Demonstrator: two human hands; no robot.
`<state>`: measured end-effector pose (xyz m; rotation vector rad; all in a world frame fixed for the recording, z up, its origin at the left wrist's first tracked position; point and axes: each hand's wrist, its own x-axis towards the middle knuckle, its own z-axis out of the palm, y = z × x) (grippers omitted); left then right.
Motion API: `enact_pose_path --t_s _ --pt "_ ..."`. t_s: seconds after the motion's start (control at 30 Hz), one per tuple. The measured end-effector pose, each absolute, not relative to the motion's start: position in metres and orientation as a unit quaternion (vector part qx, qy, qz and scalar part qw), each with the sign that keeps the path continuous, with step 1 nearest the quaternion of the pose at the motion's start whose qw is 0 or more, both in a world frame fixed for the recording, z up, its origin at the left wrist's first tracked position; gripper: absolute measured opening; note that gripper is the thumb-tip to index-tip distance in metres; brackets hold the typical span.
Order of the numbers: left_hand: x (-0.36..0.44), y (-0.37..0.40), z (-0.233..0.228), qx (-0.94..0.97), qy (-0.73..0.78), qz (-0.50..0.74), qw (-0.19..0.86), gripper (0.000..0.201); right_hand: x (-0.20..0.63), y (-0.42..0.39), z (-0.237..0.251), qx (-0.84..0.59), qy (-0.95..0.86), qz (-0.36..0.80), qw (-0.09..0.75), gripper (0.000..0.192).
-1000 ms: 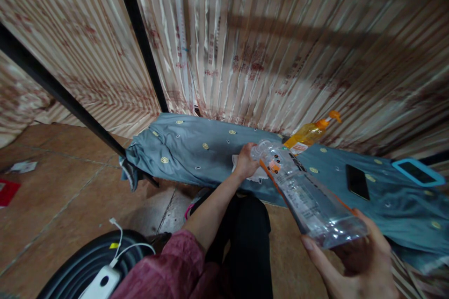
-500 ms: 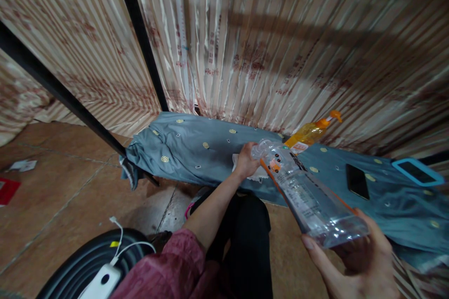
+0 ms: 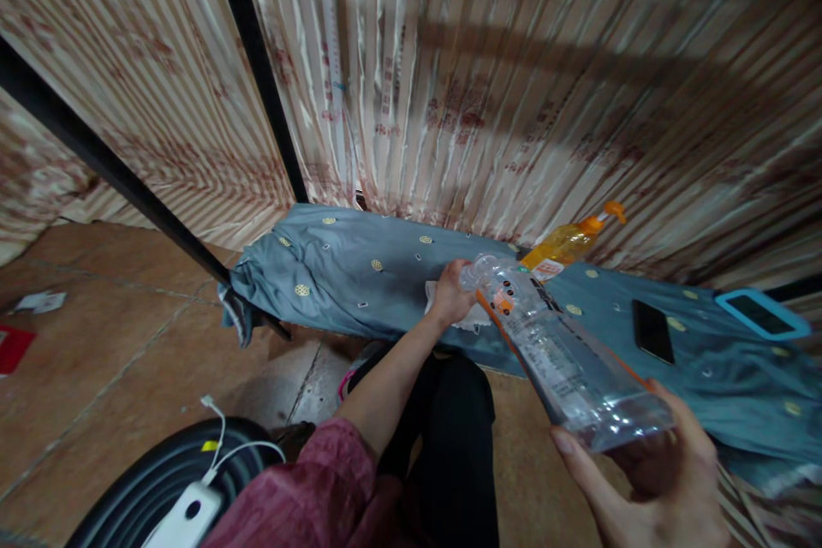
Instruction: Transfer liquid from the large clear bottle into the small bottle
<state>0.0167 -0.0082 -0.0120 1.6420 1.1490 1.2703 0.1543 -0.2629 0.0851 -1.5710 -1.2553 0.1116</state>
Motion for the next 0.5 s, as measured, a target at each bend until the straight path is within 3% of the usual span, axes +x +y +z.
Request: enact_pose_path --t_s 0.5 --pt "0.0172 -0.0084 -0.0124 0.643 0.451 0.499 0.367 0.041 0.1527 -0.2633 0.0894 -0.675 -0.524 0.036 0.518 0.113"
